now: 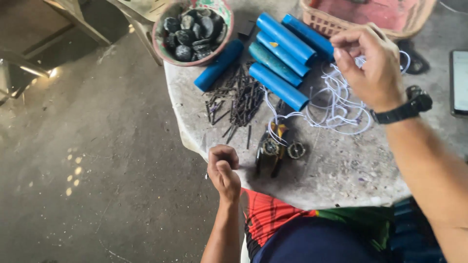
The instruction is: The person is manually assembling candle wicks by threading flexible white wicks through small metal base plates on a workshop table.
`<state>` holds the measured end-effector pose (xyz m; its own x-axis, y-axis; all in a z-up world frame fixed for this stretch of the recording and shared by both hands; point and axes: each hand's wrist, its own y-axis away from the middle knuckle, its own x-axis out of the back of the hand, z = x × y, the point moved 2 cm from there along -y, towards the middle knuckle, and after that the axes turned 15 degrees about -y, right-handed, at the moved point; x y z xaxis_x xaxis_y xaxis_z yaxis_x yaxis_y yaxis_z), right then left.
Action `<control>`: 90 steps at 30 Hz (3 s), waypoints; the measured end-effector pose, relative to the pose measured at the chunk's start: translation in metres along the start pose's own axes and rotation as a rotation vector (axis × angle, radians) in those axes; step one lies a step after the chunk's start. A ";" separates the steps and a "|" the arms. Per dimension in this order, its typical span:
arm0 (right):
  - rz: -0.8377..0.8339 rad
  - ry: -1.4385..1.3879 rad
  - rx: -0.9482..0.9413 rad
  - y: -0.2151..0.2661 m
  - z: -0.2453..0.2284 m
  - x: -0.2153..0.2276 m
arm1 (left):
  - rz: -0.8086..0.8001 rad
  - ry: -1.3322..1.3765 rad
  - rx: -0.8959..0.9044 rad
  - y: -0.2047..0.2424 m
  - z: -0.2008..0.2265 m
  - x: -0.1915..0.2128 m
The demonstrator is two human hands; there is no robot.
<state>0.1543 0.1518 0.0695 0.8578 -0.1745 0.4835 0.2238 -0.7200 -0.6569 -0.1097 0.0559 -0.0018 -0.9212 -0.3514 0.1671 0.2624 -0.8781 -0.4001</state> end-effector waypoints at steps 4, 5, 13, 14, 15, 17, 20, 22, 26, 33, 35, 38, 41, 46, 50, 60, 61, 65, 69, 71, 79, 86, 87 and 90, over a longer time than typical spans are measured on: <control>-0.096 -0.002 0.001 -0.044 0.005 -0.040 | 0.110 0.111 0.005 -0.007 -0.036 -0.002; -0.146 0.057 0.057 -0.053 0.011 -0.055 | 0.087 0.068 -0.027 -0.009 -0.037 -0.003; -0.344 0.108 0.083 -0.110 0.048 -0.178 | 0.000 0.051 0.026 -0.011 -0.046 0.001; -0.376 0.125 0.054 -0.116 0.054 -0.195 | 0.006 0.068 0.024 -0.011 -0.046 0.002; -0.403 0.146 0.024 -0.123 0.061 -0.211 | 0.010 0.086 0.017 -0.013 -0.045 0.002; -0.410 0.176 -0.015 -0.136 0.071 -0.243 | -0.001 0.119 0.021 -0.014 -0.046 0.002; -0.431 0.238 -0.127 -0.152 0.079 -0.280 | -0.017 0.145 0.032 -0.012 -0.053 0.001; -0.449 0.261 -0.187 -0.158 0.078 -0.298 | -0.010 0.129 0.034 -0.011 -0.056 0.002; -0.512 0.351 -0.312 -0.159 0.076 -0.313 | -0.029 0.123 0.052 -0.012 -0.054 0.006; -0.199 -0.203 -0.280 -0.151 0.088 -0.273 | -0.023 0.130 0.078 -0.013 -0.055 0.004; -0.166 -0.396 -0.352 -0.144 0.078 -0.245 | -0.032 0.114 0.044 -0.015 -0.053 0.006; -0.085 -0.679 -0.545 -0.118 0.052 -0.195 | -0.031 0.087 0.021 -0.017 -0.050 0.006; 0.026 -0.836 -0.659 -0.065 0.036 -0.143 | -0.045 0.037 0.051 -0.012 -0.067 0.002; 0.173 -0.957 -0.694 0.035 0.004 -0.074 | -0.115 -0.054 0.038 -0.008 -0.076 -0.005; 0.316 -0.900 -0.753 0.104 -0.011 -0.033 | -0.187 -0.281 -0.084 -0.001 -0.052 -0.018; 0.567 -0.605 -0.914 0.182 -0.046 0.011 | -0.621 -0.555 -0.607 0.053 0.064 -0.112; 0.574 -0.606 -0.918 0.185 -0.047 0.013 | -0.629 -0.555 -0.608 0.056 0.062 -0.116; 0.599 -0.674 -0.910 0.190 -0.052 0.017 | -0.669 -0.579 -0.560 0.060 0.060 -0.126; 0.608 -0.657 -0.923 0.187 -0.057 0.020 | -0.673 -0.607 -0.563 0.072 0.062 -0.130; 0.573 -0.676 -0.925 0.190 -0.056 0.021 | -0.679 -0.584 -0.510 0.069 0.062 -0.128; 0.633 -0.867 -0.894 0.203 -0.042 0.020 | -0.807 -0.530 -0.415 0.075 0.059 -0.128; 0.460 -0.697 -0.913 0.198 -0.046 0.025 | -0.806 -0.486 -0.407 0.072 0.061 -0.130; 0.443 -0.630 -0.905 0.199 -0.047 0.027 | -0.796 -0.520 -0.328 0.072 0.057 -0.131; 0.529 -0.714 -0.894 0.204 -0.046 0.023 | -0.793 -0.455 -0.415 0.072 0.064 -0.128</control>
<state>0.1982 -0.0294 -0.0268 0.8673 -0.3797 -0.3219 -0.3743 -0.9238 0.0810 0.0454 0.0167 0.0058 -0.5661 0.1195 0.8156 -0.5808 -0.7599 -0.2918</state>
